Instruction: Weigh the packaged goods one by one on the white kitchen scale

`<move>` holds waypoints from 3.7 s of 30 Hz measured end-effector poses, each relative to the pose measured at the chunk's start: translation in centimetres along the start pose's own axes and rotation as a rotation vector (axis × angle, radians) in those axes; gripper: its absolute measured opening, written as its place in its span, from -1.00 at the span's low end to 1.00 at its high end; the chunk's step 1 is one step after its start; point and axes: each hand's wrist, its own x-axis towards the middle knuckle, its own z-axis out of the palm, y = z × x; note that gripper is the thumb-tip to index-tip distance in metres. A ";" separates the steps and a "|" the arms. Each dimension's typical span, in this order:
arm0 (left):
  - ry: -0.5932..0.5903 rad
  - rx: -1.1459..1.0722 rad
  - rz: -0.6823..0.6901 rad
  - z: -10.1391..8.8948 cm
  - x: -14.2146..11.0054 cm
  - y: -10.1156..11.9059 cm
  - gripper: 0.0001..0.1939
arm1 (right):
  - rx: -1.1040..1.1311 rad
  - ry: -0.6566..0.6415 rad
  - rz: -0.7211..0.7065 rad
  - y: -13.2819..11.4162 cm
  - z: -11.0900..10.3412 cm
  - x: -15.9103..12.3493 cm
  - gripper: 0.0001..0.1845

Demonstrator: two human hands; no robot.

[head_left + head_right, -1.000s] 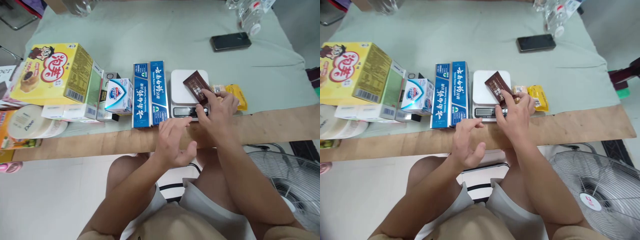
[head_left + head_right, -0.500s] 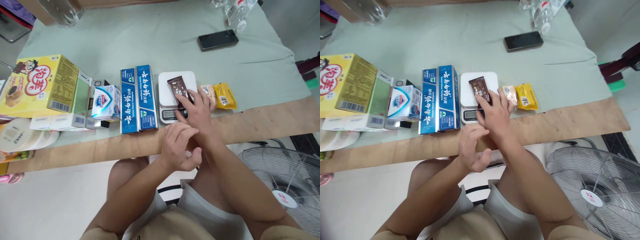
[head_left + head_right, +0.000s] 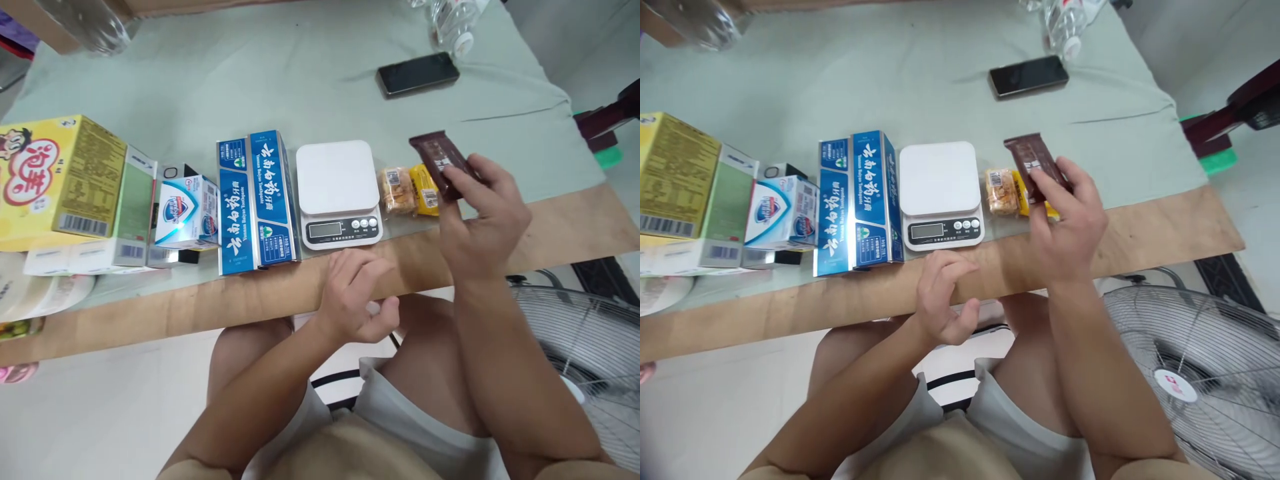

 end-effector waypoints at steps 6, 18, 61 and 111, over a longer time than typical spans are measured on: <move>-0.022 0.005 -0.035 -0.1 0.1 0.0 -0.70 | -0.076 -0.087 0.114 2.6 -0.6 -0.5 -0.64; -0.018 -0.014 -0.025 -0.2 0.0 0.0 -0.73 | -0.099 -0.237 0.331 2.4 0.4 -0.2 -0.48; -0.122 0.096 -0.228 -3.3 -1.3 1.2 -0.84 | -0.013 -0.306 0.124 -6.5 3.3 -5.5 -0.82; -0.400 0.687 -0.461 -12.9 -1.3 -2.7 -0.42 | -0.081 -0.746 -0.277 -14.1 4.6 -5.3 -0.42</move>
